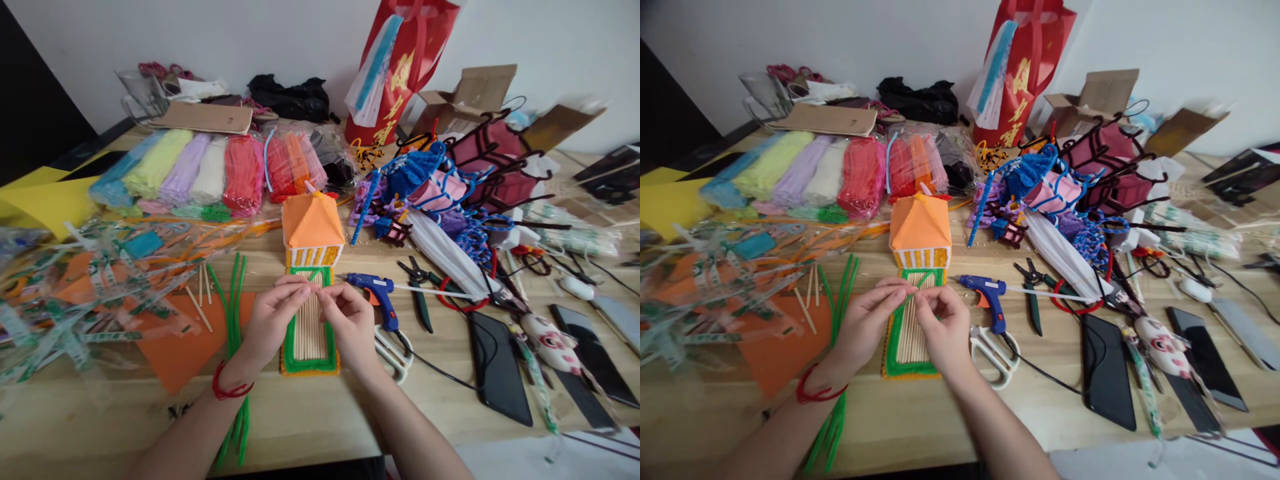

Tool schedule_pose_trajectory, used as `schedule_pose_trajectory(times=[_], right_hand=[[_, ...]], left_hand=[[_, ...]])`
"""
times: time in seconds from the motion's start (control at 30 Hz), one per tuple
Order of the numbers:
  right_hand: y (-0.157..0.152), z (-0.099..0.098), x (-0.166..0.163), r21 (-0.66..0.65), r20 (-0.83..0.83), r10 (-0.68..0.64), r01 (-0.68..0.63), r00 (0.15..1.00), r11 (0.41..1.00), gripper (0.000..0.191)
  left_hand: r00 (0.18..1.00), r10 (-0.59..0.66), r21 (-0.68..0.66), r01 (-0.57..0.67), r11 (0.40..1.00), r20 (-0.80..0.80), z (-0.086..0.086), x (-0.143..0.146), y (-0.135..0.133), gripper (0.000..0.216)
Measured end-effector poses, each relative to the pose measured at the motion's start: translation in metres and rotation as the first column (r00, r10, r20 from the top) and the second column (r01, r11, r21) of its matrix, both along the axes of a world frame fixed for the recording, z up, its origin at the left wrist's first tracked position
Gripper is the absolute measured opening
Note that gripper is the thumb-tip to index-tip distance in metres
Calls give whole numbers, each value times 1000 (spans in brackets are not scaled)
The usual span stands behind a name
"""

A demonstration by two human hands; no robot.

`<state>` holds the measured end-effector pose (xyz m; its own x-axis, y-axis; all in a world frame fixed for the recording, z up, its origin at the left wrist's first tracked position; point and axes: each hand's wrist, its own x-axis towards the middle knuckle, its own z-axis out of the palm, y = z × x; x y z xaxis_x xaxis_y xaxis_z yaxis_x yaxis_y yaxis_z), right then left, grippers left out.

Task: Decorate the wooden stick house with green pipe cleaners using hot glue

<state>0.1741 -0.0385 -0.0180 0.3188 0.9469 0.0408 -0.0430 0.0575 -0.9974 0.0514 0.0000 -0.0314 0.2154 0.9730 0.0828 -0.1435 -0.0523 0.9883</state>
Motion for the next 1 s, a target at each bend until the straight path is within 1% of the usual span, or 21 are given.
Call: schedule_pose_trajectory(times=[0.1, 0.17, 0.3, 0.47, 0.57, 0.7, 0.83, 1.0], right_hand=[[0, 1, 0, -16, -31, 4, -4, 1000, 1000, 18], [0, 1, -1, -20, -46, 4, -5, 999, 1000, 18], [-1, -1, -1, -25, -63, 10, -11, 998, 1000, 17], [0, 0, -2, -29, -85, 7, -10, 996, 1000, 18], [0, 1, -2, -24, -71, 9, -11, 997, 1000, 19], [0, 2, -1, -13, -52, 17, -18, 998, 1000, 19], [0, 1, 0, -21, -57, 26, -27, 998, 999, 19], [0, 1, 0, -25, -73, 26, -28, 997, 999, 21]], left_hand=[[999, -8, -51, 10, 999, 33, -2, 0, 0, 13], [1000, -9, -42, 10, 999, 20, -2, 0, 0, 13], [999, -5, 23, 6, 1000, -42, 3, -1, 0, 13], [990, 25, 176, 0, 984, -137, 9, -1, 0, 13], [986, 37, 215, -2, 977, -160, 11, -1, -1, 13], [989, 23, 199, 7, 980, -147, 11, 0, -2, 13], [994, 5, 149, 11, 989, -106, 11, 1, -2, 13], [997, -24, 97, 31, 995, -73, 6, 0, -1, 14]])
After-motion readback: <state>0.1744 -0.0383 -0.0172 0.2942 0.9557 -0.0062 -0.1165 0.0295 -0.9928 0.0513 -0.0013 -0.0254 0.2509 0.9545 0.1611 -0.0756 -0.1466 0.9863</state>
